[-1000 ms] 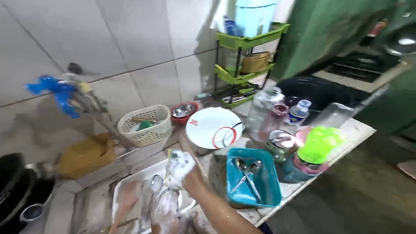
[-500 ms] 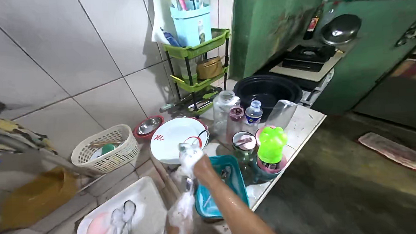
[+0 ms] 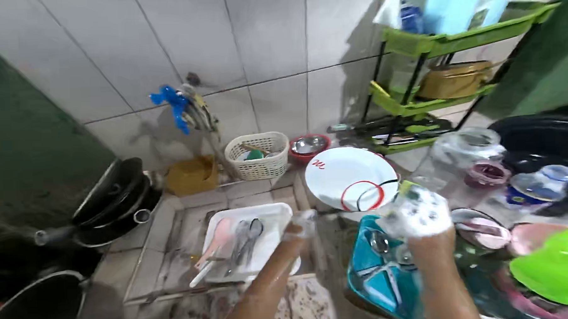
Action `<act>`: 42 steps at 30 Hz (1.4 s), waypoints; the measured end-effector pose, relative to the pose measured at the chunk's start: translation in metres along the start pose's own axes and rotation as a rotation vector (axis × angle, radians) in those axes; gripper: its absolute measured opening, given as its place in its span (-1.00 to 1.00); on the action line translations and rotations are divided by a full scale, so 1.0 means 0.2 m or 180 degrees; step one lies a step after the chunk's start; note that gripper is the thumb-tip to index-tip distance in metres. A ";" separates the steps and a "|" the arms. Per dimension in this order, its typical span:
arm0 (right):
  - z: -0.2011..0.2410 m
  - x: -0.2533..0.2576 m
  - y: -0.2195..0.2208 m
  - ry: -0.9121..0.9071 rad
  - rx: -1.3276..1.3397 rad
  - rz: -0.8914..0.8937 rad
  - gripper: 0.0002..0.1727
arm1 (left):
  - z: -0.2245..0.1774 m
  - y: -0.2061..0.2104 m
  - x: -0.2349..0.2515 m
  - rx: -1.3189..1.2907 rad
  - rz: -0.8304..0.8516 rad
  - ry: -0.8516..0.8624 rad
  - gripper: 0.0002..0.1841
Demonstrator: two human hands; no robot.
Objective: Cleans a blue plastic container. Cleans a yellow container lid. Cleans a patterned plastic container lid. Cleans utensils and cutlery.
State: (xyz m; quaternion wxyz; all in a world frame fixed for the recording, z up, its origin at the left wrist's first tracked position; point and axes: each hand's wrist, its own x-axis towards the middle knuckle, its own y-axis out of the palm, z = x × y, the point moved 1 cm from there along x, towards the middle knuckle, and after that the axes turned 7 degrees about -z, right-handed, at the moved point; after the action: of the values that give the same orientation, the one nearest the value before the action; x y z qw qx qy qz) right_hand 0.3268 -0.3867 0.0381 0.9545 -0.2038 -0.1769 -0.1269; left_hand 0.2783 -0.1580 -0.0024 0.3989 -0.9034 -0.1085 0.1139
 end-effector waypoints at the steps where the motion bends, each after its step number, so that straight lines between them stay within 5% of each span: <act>1: 0.00 -0.02 0.00 -0.0028 0.0097 0.0018 -0.39 | 0.15 -0.05 0.01 0.0158 -0.0138 -0.0252 -0.56; 5: 0.07 -0.12 0.11 -0.0197 0.0013 0.0294 -0.40 | 0.52 -0.12 -0.03 0.0919 0.0184 -0.1604 -0.52; 8: 0.14 -0.21 0.21 -0.0187 -0.0110 0.0717 -0.35 | 0.61 -0.06 -0.03 0.0649 0.0261 -0.1867 -0.53; 15: 0.26 -0.41 0.41 0.0395 -0.0406 0.1586 -0.23 | 0.60 -0.11 -0.11 0.0313 0.0585 -0.1612 -0.50; 24: 0.27 -0.55 0.51 0.0439 -0.0404 0.1563 -0.38 | 0.65 -0.15 -0.13 0.0917 0.1015 -0.1180 -0.48; 35: 0.22 -0.60 0.52 0.0833 0.0087 0.1301 -0.38 | 0.76 -0.26 -0.18 0.0472 0.0807 -0.0896 -0.50; 42: 0.28 -0.56 0.56 0.1153 0.0347 0.1438 -0.53 | 0.64 -0.39 -0.21 0.0100 -0.0029 -0.0686 -0.55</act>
State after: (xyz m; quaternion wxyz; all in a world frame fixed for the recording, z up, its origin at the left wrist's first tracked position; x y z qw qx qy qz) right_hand 0.2456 -0.2436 0.0042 0.9841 -0.1605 0.0397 0.0642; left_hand 0.1931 -0.0295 -0.0243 0.3995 -0.8791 -0.1530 0.2102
